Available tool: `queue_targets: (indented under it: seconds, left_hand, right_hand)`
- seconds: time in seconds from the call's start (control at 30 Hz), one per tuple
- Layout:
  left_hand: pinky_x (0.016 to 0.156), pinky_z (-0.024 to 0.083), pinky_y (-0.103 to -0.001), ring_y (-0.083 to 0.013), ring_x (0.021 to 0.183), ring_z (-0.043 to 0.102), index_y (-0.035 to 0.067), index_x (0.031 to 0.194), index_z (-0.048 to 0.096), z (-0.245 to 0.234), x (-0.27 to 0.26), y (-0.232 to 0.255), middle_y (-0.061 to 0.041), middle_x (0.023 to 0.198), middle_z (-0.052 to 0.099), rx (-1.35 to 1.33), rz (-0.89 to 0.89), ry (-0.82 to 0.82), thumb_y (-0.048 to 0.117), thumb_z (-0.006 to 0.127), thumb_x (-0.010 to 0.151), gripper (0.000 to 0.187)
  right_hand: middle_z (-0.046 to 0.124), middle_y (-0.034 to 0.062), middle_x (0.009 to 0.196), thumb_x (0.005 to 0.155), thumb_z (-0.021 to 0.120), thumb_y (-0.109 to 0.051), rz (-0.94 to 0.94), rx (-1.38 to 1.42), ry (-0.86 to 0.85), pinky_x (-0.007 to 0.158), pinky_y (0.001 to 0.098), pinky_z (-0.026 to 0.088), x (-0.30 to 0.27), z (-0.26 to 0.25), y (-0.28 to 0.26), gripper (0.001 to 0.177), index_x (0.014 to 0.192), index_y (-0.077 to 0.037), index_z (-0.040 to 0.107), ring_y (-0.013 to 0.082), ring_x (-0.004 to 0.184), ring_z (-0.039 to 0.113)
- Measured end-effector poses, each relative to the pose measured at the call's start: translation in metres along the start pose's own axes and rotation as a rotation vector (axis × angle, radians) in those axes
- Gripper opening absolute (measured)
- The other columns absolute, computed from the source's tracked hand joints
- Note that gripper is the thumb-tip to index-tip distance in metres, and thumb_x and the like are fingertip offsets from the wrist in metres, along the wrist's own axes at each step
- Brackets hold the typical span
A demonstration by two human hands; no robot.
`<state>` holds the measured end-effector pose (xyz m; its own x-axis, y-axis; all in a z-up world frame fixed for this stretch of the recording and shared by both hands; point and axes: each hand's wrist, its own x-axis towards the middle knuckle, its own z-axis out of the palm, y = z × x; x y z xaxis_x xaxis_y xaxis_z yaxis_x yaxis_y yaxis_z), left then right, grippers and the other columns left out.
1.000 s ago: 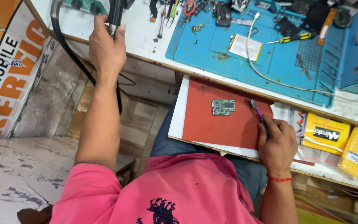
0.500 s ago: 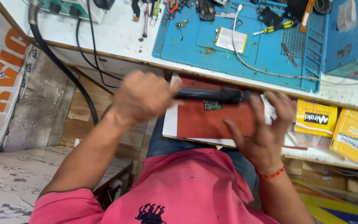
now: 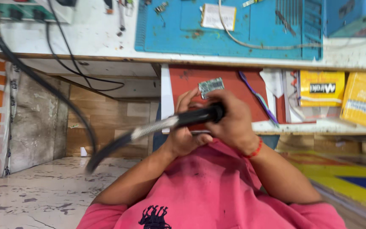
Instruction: The person uses a small tool to scrape or clean a circuit board placed on a red mat. They then use a hot air gun to apply heat to the board, likely for soldering or component removal.
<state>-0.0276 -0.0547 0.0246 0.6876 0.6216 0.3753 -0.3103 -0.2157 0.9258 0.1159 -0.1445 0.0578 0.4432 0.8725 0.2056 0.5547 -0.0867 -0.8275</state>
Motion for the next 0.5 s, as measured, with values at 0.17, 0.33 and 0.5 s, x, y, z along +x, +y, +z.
queue_targets:
  seconds: [0.17,0.33,0.5]
  left_hand:
    - [0.103,0.052,-0.031,-0.0184,0.113,0.064,-0.001,0.131,0.062,-0.013,0.011,-0.018,-0.010,0.124,0.066,-0.197,-0.100,0.087,0.037,0.065,0.104,0.047]
    - [0.094,0.058,-0.033,-0.0222,0.105,0.072,-0.002,0.118,0.069,-0.042,0.027,-0.017,-0.015,0.113,0.074,-0.024,0.010,-0.105,0.027,0.062,0.098,0.036]
    - [0.090,0.056,-0.032,-0.0255,0.098,0.070,-0.003,0.116,0.070,-0.045,0.033,-0.024,-0.016,0.110,0.075,0.247,0.089,-0.009,0.025,0.064,0.096,0.035]
  right_hand:
    - [0.050,0.0195,0.138,0.083,0.086,-0.020,-0.334,-0.179,0.097,0.115,0.0468,0.042,-0.010,0.009,0.004,0.061,0.133,-0.006,0.053,0.0340,0.135,0.047]
    - [0.050,0.0137,0.153,0.100,0.072,-0.037,0.199,0.852,0.150,0.126,0.0406,0.034,0.001,-0.004,0.037,0.070,0.153,-0.002,0.042,0.0272,0.148,0.046]
    - [0.059,0.0184,0.143,0.106,0.057,-0.031,0.294,1.266,0.234,0.124,0.0406,0.044,0.010,-0.005,0.051,0.052,0.146,0.003,0.051,0.0274,0.138,0.058]
